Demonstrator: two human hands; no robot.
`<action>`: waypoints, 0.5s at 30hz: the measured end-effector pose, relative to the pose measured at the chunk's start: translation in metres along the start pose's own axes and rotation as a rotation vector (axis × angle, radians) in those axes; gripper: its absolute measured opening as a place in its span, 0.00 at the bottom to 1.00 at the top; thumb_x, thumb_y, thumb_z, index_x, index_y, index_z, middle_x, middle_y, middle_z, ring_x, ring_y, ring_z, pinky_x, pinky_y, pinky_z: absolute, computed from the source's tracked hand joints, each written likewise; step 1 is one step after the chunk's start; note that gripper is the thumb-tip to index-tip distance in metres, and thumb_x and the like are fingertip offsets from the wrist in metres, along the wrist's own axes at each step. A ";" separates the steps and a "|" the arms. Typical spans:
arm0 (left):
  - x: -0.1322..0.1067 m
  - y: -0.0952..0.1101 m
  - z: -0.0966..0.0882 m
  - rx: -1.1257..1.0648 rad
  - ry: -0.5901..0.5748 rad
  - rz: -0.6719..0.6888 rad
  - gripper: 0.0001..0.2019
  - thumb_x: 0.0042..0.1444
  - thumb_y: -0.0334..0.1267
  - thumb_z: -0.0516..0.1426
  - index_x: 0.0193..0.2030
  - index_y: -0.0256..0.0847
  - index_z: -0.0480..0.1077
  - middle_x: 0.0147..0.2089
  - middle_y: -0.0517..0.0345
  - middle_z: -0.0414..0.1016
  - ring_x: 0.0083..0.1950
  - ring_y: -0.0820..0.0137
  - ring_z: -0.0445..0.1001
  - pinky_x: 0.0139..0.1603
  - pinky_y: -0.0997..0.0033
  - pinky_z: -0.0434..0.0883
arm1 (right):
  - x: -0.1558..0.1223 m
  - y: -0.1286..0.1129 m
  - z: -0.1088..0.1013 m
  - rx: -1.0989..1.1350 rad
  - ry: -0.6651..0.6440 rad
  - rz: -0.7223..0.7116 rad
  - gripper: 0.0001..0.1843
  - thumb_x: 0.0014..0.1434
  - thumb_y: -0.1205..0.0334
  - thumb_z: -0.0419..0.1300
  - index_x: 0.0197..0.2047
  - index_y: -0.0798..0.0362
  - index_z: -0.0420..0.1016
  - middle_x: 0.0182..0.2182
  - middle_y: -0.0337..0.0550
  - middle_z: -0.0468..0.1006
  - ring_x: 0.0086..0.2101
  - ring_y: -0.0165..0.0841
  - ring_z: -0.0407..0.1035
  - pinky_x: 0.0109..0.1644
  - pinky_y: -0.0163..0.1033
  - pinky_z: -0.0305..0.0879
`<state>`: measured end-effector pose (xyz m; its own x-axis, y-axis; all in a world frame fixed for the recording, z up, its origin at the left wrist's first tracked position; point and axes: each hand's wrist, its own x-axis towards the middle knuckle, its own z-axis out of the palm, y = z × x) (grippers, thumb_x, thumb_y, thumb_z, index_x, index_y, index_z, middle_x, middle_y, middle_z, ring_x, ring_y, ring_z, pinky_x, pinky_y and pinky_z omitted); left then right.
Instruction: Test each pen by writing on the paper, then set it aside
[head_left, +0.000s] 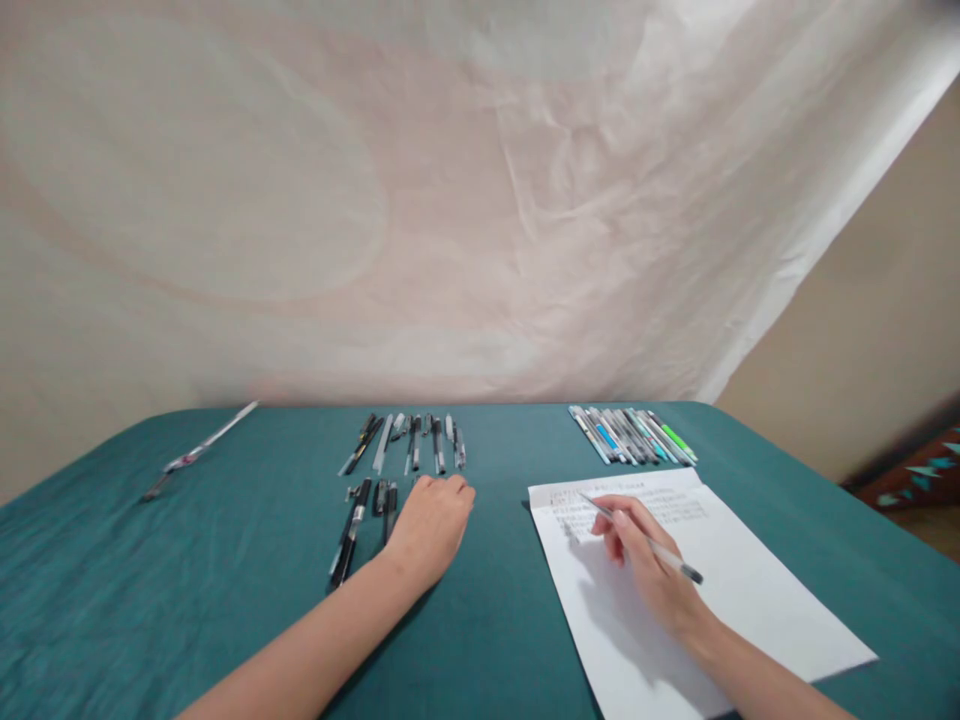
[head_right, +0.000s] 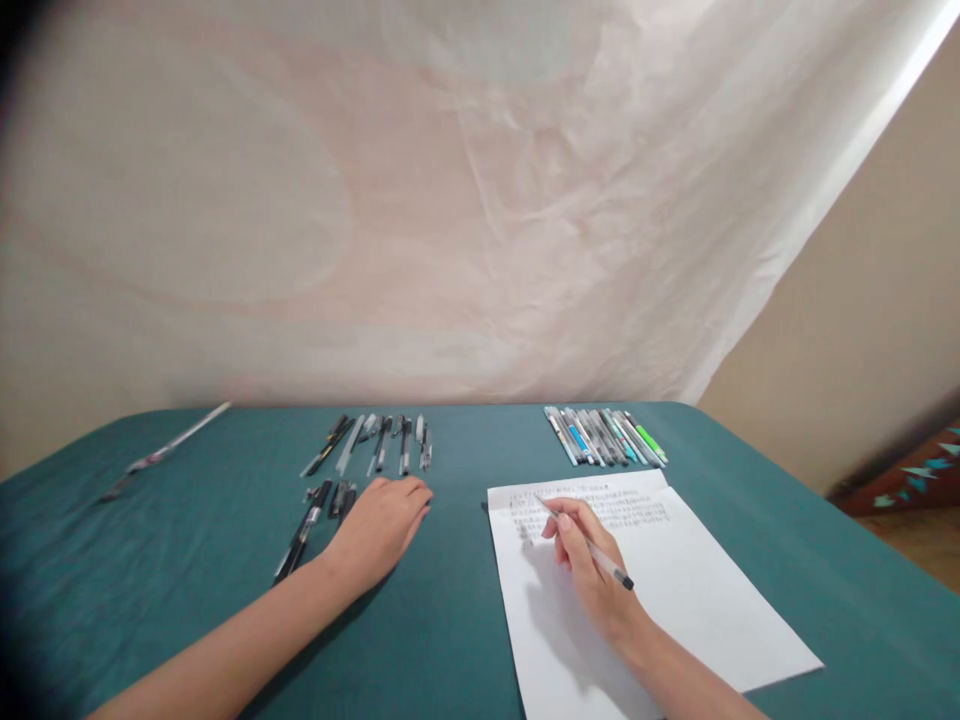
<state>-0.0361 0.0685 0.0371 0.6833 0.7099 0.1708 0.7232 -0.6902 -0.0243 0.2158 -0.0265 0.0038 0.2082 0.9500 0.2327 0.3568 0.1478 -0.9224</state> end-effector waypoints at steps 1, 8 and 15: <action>0.000 0.002 -0.001 -0.009 -0.002 0.011 0.10 0.60 0.30 0.47 0.38 0.37 0.70 0.38 0.50 0.71 0.41 0.64 0.70 0.43 0.64 0.62 | 0.000 0.000 0.000 0.001 -0.002 -0.003 0.14 0.63 0.53 0.44 0.44 0.51 0.64 0.30 0.38 0.69 0.24 0.29 0.60 0.30 0.36 0.59; -0.003 0.013 -0.001 -0.202 -0.005 0.151 0.12 0.60 0.28 0.46 0.45 0.40 0.68 0.44 0.53 0.70 0.44 0.66 0.69 0.46 0.66 0.63 | 0.000 -0.002 0.001 0.005 -0.003 0.009 0.15 0.62 0.52 0.45 0.44 0.51 0.64 0.30 0.39 0.69 0.24 0.29 0.61 0.29 0.36 0.59; -0.002 0.008 0.002 -0.216 -0.029 0.080 0.10 0.59 0.30 0.48 0.43 0.39 0.69 0.42 0.52 0.69 0.44 0.65 0.68 0.46 0.66 0.65 | -0.001 -0.004 0.003 -0.045 0.025 0.049 0.12 0.58 0.52 0.51 0.41 0.52 0.64 0.26 0.38 0.68 0.25 0.31 0.63 0.29 0.36 0.60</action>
<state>-0.0314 0.0615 0.0343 0.7422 0.6536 0.1482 0.6307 -0.7559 0.1756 0.2115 -0.0267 0.0066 0.2489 0.9485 0.1958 0.3863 0.0882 -0.9182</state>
